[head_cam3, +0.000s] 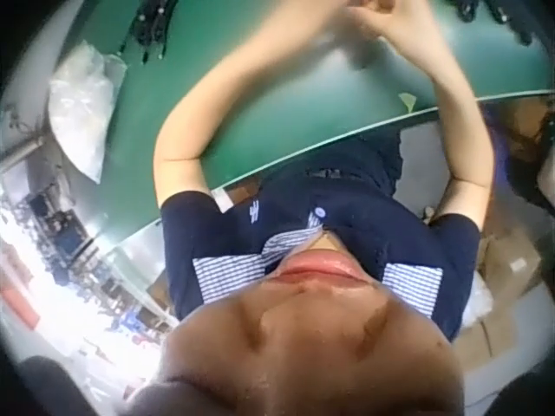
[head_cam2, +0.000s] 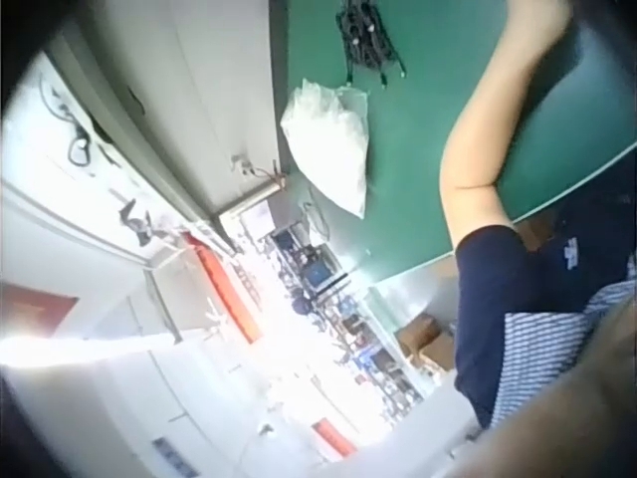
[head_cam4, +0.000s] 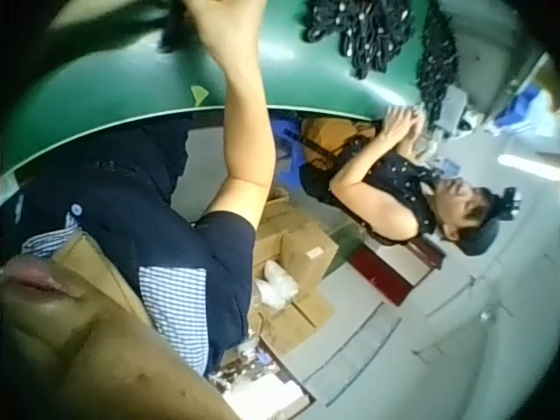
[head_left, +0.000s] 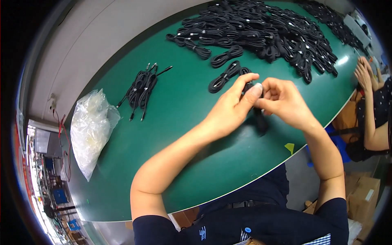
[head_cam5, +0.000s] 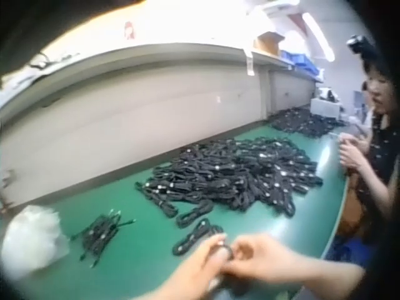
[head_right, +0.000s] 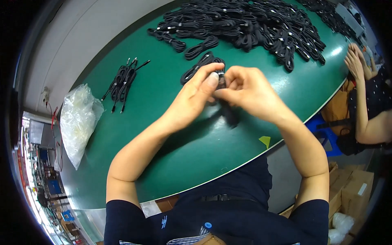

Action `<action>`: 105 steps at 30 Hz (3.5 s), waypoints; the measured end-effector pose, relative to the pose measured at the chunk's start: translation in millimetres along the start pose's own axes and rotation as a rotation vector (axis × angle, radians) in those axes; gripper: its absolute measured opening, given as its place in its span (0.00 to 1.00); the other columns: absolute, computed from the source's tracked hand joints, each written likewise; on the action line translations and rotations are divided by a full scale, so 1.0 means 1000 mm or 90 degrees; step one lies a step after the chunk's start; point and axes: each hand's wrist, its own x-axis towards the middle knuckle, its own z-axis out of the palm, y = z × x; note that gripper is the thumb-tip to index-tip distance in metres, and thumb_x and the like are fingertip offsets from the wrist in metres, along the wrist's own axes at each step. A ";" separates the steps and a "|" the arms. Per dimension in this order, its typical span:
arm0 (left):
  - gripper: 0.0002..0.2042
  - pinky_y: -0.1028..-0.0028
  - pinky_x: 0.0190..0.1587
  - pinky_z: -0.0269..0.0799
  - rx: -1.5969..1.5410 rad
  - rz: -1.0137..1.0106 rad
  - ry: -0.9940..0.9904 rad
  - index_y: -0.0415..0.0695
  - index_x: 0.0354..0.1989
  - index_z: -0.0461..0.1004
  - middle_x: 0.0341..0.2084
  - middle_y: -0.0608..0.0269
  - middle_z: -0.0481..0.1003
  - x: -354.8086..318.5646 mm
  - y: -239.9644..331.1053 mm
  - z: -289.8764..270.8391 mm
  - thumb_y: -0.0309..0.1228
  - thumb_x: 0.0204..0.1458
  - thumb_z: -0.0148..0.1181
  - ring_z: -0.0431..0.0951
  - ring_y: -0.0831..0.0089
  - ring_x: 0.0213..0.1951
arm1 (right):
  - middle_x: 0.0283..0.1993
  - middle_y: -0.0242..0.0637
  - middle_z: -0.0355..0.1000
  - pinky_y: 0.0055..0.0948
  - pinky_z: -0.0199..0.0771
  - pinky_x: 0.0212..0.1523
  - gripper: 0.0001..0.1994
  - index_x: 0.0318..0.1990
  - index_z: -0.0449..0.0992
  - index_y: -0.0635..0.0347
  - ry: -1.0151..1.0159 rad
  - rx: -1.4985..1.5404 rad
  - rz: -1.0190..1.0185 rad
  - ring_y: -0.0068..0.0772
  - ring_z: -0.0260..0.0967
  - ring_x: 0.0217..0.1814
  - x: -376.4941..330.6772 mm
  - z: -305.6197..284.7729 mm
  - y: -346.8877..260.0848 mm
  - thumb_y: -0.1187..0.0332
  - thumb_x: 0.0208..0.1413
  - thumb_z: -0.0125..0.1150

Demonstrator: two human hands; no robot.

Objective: Packing black cables into plastic sleeves and inspecting them at a factory workbench.

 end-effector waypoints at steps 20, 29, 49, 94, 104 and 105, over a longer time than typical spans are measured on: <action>0.14 0.82 0.37 0.61 -0.034 0.062 0.094 0.43 0.39 0.62 0.29 0.69 0.64 -0.018 -0.002 0.020 0.42 0.64 0.39 0.63 0.83 0.32 | 0.20 0.24 0.66 0.15 0.63 0.22 0.08 0.30 0.68 0.60 -0.074 0.303 0.026 0.13 0.64 0.20 -0.027 0.026 0.011 0.70 0.54 0.61; 0.11 0.83 0.25 0.62 -0.228 -0.114 -0.001 0.43 0.36 0.64 0.22 0.69 0.65 -0.015 -0.008 0.018 0.38 0.63 0.44 0.64 0.84 0.21 | 0.23 0.30 0.71 0.16 0.68 0.24 0.09 0.31 0.72 0.62 -0.038 0.295 -0.012 0.16 0.68 0.22 -0.031 0.012 0.005 0.66 0.58 0.58; 0.12 0.73 0.20 0.66 -0.714 -0.222 0.001 0.47 0.33 0.61 0.22 0.62 0.66 -0.004 -0.006 -0.004 0.42 0.62 0.41 0.67 0.73 0.18 | 0.26 0.31 0.70 0.19 0.69 0.27 0.07 0.36 0.71 0.63 0.131 0.174 -0.102 0.19 0.68 0.26 -0.028 0.026 0.013 0.70 0.55 0.59; 0.09 0.82 0.18 0.62 0.052 -0.095 -0.124 0.39 0.34 0.71 0.14 0.71 0.68 -0.026 0.033 0.007 0.34 0.56 0.55 0.65 0.85 0.16 | 0.25 0.34 0.69 0.22 0.71 0.29 0.08 0.38 0.69 0.66 0.124 0.404 -0.092 0.22 0.67 0.24 -0.053 0.008 0.017 0.68 0.60 0.52; 0.07 0.69 0.27 0.70 0.045 0.002 -0.125 0.39 0.31 0.72 0.21 0.54 0.75 -0.038 0.040 0.016 0.31 0.55 0.53 0.77 0.64 0.23 | 0.27 0.35 0.70 0.19 0.71 0.29 0.05 0.38 0.68 0.67 0.114 0.381 -0.129 0.20 0.68 0.26 -0.063 0.026 0.010 0.74 0.58 0.54; 0.07 0.69 0.27 0.70 0.043 0.001 -0.123 0.39 0.31 0.72 0.21 0.54 0.75 -0.040 0.042 0.014 0.31 0.55 0.53 0.77 0.64 0.23 | 0.26 0.34 0.70 0.19 0.71 0.29 0.06 0.37 0.68 0.67 0.076 0.368 -0.080 0.20 0.68 0.26 -0.058 0.022 0.006 0.73 0.58 0.54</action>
